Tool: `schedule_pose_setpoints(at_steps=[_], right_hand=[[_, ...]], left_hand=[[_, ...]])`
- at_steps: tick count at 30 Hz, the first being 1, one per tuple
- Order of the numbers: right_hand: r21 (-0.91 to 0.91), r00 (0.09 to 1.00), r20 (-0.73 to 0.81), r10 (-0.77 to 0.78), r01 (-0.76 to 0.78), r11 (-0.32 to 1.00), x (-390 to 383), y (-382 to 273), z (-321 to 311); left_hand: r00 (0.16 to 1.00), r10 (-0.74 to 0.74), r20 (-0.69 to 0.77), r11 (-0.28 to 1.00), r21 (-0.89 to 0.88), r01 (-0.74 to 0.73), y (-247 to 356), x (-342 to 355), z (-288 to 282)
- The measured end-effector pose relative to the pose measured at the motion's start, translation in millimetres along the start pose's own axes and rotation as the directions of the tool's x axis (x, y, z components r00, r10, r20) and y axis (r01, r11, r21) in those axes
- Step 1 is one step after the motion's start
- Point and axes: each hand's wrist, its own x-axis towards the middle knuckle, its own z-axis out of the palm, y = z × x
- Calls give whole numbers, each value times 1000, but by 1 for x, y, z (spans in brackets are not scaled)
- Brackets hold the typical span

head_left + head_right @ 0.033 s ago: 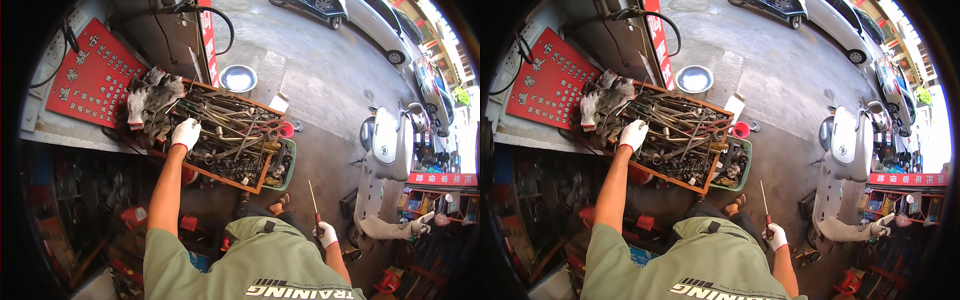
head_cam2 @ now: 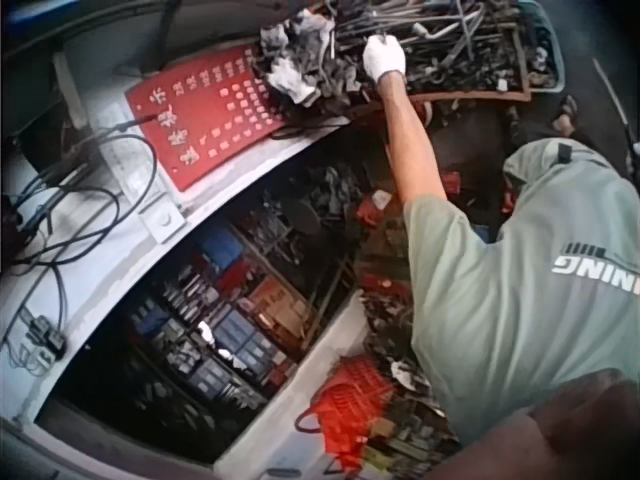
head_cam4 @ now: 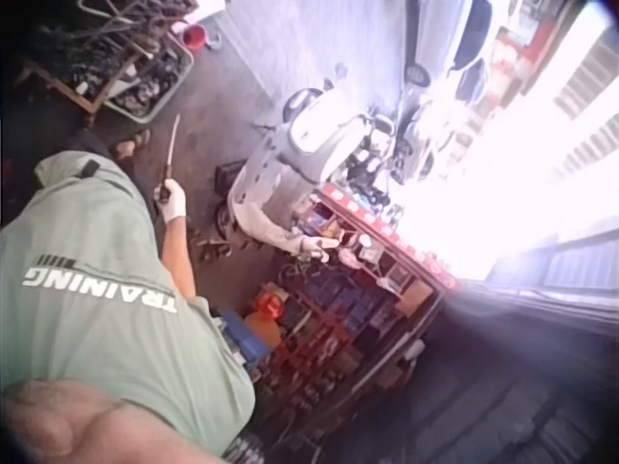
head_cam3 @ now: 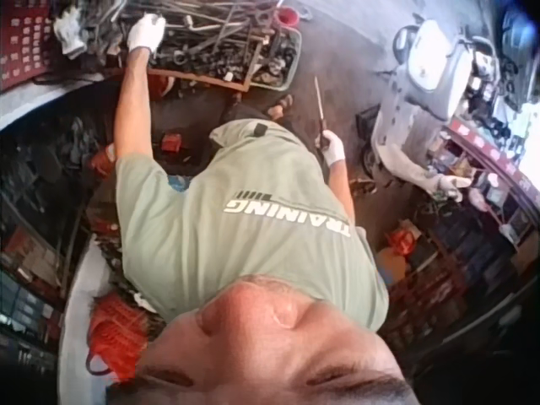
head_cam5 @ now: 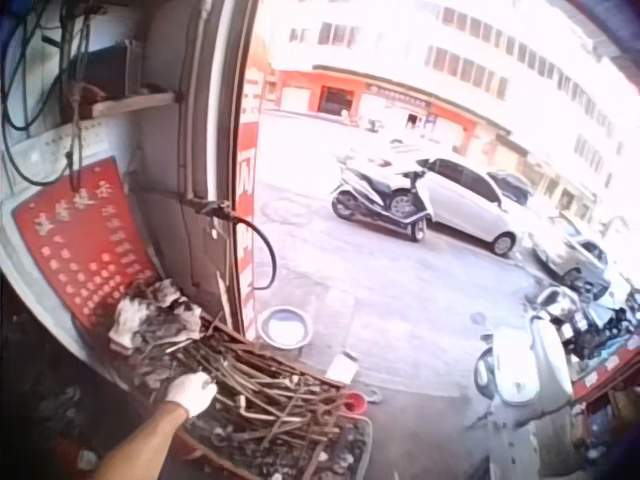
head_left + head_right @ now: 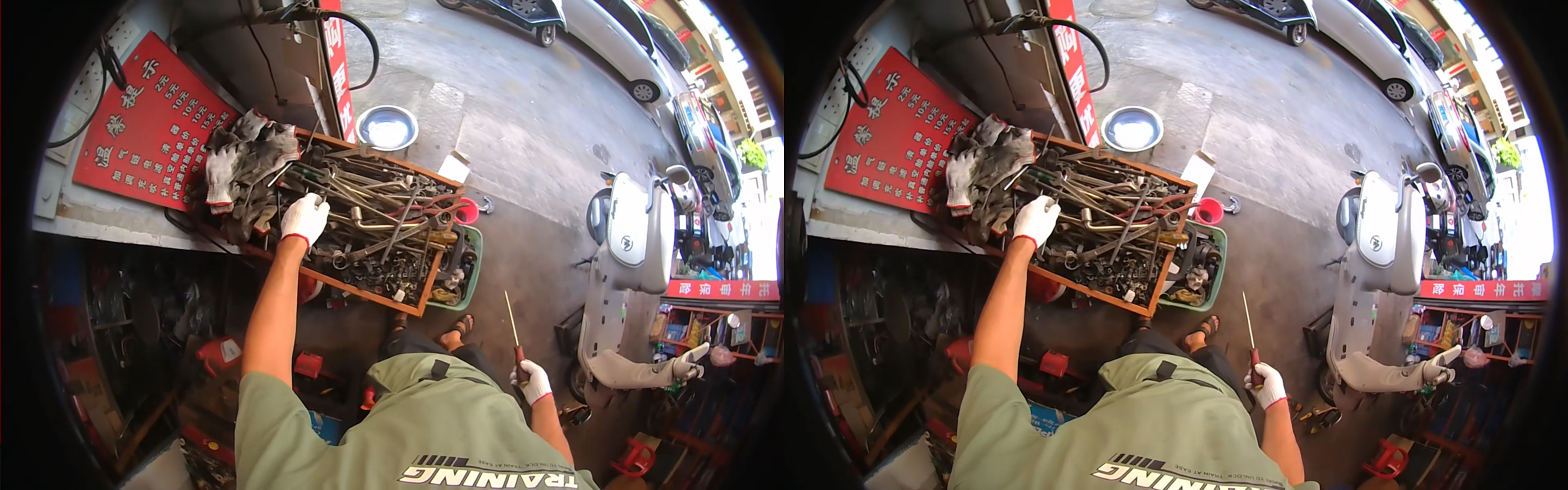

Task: The person handles a headlight unit and a plastic body panel, using a screwdriver to tighten components and an impact driver to secure parts while working on a scooter. They move between the disassembled parts on the ground and the scooter frame, using both hands to align and fasten the pieces.

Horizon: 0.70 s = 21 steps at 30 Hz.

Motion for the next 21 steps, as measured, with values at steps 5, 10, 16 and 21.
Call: schedule_pose_setpoints(at_steps=[5, 10, 16, 21], right_hand=[[265, 985, 172, 19, -65, 962, -12, -12, 21], [317, 964, 265, 3, -90, 944, -13, -25, 41], [266, 969, 247, 5, -73, 961, -17, -34, 51], [246, 976, 213, 45, -99, 964, -2, -30, 45]], left_hand=[[996, -83, 43, 989, 126, 77, 9, 11, 20], [990, -135, 37, 968, 218, 123, 5, 20, 25], [980, -154, -124, 987, 34, 159, -45, 31, 8], [963, -119, -244, 992, 4, 124, -85, 23, -22]])
